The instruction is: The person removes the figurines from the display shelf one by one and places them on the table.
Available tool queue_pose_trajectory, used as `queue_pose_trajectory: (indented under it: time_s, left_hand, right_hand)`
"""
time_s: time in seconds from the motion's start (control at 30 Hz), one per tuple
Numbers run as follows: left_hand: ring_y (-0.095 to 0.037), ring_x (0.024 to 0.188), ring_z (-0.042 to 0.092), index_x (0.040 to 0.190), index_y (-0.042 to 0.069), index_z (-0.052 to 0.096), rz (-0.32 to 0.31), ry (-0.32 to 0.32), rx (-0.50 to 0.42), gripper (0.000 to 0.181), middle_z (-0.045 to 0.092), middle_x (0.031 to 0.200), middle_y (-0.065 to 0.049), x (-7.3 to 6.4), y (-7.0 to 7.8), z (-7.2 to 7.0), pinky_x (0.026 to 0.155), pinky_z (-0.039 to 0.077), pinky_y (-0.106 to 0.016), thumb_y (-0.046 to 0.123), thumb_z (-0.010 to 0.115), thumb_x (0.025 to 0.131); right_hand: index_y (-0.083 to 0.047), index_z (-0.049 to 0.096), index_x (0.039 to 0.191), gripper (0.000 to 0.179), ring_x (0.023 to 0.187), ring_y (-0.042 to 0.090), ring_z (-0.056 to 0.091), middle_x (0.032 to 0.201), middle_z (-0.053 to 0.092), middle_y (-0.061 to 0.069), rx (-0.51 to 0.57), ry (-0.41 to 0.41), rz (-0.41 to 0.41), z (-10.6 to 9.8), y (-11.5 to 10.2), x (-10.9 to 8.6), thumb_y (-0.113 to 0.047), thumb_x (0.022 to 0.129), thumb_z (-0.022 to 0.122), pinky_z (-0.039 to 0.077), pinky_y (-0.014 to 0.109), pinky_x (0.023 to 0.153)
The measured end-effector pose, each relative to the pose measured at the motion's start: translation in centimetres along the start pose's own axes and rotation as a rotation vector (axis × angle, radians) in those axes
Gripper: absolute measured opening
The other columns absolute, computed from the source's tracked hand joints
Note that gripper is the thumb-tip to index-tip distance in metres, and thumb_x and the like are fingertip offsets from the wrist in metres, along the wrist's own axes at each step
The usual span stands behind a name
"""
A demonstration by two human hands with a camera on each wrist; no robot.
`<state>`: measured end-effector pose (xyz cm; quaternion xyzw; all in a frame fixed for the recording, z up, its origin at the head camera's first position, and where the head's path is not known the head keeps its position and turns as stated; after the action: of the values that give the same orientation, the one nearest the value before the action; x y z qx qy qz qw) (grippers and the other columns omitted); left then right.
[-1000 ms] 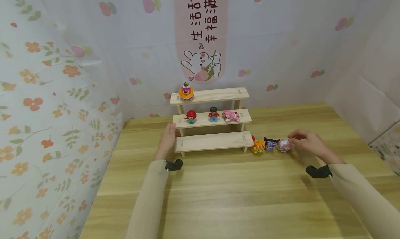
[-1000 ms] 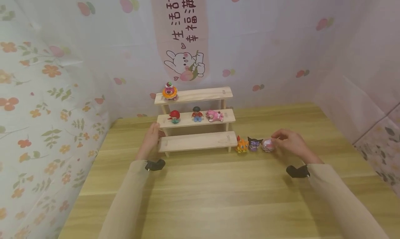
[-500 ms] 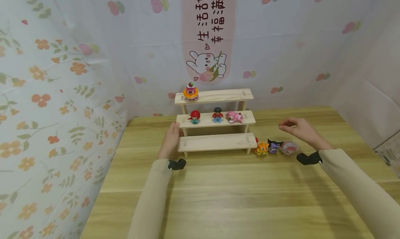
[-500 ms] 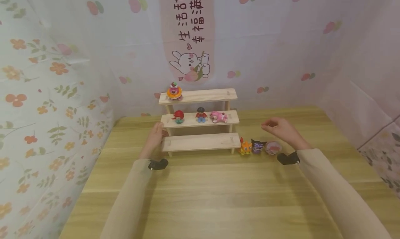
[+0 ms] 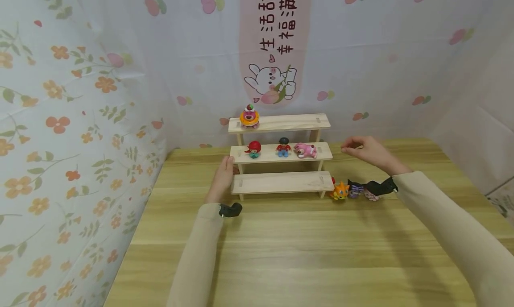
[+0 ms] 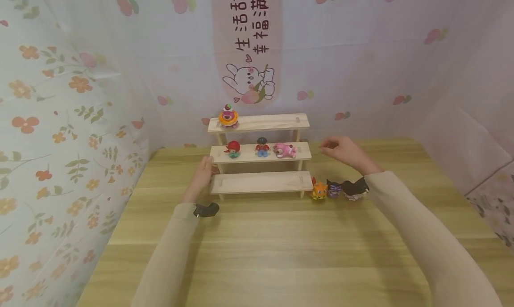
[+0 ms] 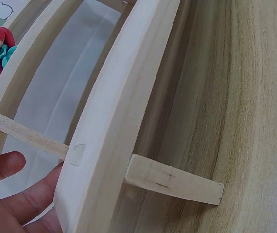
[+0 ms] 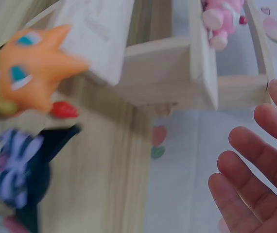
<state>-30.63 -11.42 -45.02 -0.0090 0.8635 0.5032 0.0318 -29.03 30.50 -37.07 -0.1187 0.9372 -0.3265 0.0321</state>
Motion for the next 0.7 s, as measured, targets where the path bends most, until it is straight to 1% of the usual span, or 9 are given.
queue_pose_trajectory:
  time_s: [0.07,0.17,0.27,0.4,0.57,0.7]
  left_hand:
    - [-0.034,0.105,0.052,0.121,0.012,0.045,0.008,0.003,0.015,0.042,0.056,0.116,-0.019,0.0,0.0,-0.1,0.092,0.040,-0.050,0.043,0.022,0.105]
    - [-0.033,0.105,0.052,0.120,0.012,0.045,0.006,-0.003,0.007,0.042,0.057,0.115,-0.019,0.0,-0.1,0.0,0.092,0.041,-0.050,0.043,0.022,0.105]
    - [-0.032,0.099,0.056,0.119,0.012,0.046,0.000,-0.008,-0.017,0.041,0.060,0.105,-0.020,0.0,0.0,0.2,0.088,0.042,-0.046,0.043,0.023,0.105]
    - [-0.031,0.095,0.058,0.118,0.012,0.047,0.000,0.011,-0.039,0.040,0.062,0.099,-0.019,0.1,0.0,0.4,0.085,0.043,-0.042,0.042,0.024,0.105]
    - [-0.032,0.096,0.058,0.116,0.012,0.046,0.004,0.013,-0.037,0.040,0.062,0.102,-0.020,0.2,-0.2,0.2,0.085,0.043,-0.043,0.042,0.023,0.105]
    - [-0.032,0.097,0.058,0.117,0.013,0.046,-0.001,0.003,-0.041,0.040,0.062,0.104,-0.021,0.2,-0.2,0.2,0.086,0.043,-0.044,0.043,0.023,0.105]
  right_hand:
    - [-0.007,0.064,0.111,0.030,0.103,0.031,0.058,0.108,0.065,0.015,0.002,0.001,-0.003,0.1,-0.6,0.7,-0.032,0.096,0.057,0.045,0.050,0.085]
    - [-0.007,0.065,0.109,0.027,0.102,0.030,0.058,0.106,0.066,0.015,-0.004,-0.001,-0.034,0.3,-1.6,1.7,-0.030,0.096,0.058,0.045,0.049,0.087]
    - [-0.005,0.065,0.108,0.025,0.102,0.030,0.058,0.104,0.066,0.015,-0.009,-0.001,-0.062,0.4,-2.6,2.5,-0.027,0.095,0.059,0.044,0.048,0.087]
    - [-0.005,0.065,0.107,0.023,0.102,0.028,0.057,0.104,0.066,0.012,0.012,-0.012,-0.080,0.4,-4.1,3.6,-0.024,0.095,0.060,0.043,0.046,0.087]
    - [-0.010,0.065,0.106,0.020,0.100,0.023,0.057,0.103,0.065,0.008,0.040,-0.029,-0.087,0.8,-5.8,5.2,-0.026,0.095,0.059,0.042,0.042,0.087]
    - [-0.010,0.064,0.107,0.023,0.098,0.025,0.057,0.102,0.065,0.010,0.057,-0.016,-0.091,1.1,-7.0,6.4,-0.029,0.095,0.059,0.041,0.041,0.086]
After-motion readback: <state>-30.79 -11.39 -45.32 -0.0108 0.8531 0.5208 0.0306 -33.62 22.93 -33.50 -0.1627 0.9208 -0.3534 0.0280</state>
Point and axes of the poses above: each hand's wrist, its own x-axis towards the middle knuckle, its own z-axis out of the palm, y = z × x, the point moved 1 cm from there along x, towards the middle knuckle
